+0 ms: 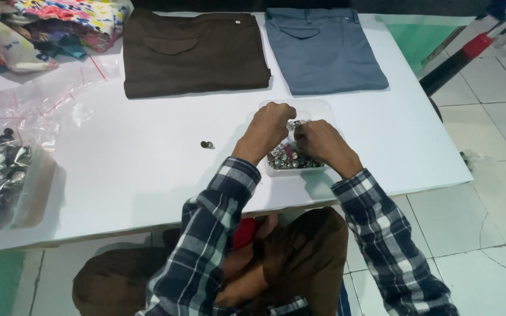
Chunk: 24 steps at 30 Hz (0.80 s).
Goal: Sorting and bagging small metal buttons on a low table.
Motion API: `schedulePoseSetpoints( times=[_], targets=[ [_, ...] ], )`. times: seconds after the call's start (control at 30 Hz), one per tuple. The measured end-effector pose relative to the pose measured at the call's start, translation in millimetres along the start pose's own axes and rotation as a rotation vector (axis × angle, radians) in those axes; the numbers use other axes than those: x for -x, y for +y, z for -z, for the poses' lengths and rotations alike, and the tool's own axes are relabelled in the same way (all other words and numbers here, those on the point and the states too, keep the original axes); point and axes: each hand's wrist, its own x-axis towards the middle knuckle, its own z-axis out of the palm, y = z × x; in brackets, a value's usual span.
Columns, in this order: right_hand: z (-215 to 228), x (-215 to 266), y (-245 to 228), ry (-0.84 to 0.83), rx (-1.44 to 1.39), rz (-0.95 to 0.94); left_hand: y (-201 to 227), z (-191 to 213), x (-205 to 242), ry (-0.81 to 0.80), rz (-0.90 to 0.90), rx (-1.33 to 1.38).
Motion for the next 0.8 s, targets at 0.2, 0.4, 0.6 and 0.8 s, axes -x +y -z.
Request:
schedulePoseSetpoints(
  times=[0.2,0.4,0.6,0.8],
  targets=[
    [2,-5,24,0.115,-0.035,0.018,-23,-78,-43,0.034,-0.082,-0.321],
    [-16,-25,41,0.087,0.015,-0.005,-12,-77,-37,-0.047,-0.072,-0.409],
    [-20,-27,36,0.02,0.073,0.026,-20,-72,-40,-0.046,-0.014,-0.293],
    [20,-6,21,0.036,0.047,0.08,8,0,-14,-0.038,0.041,0.004]
  ],
)
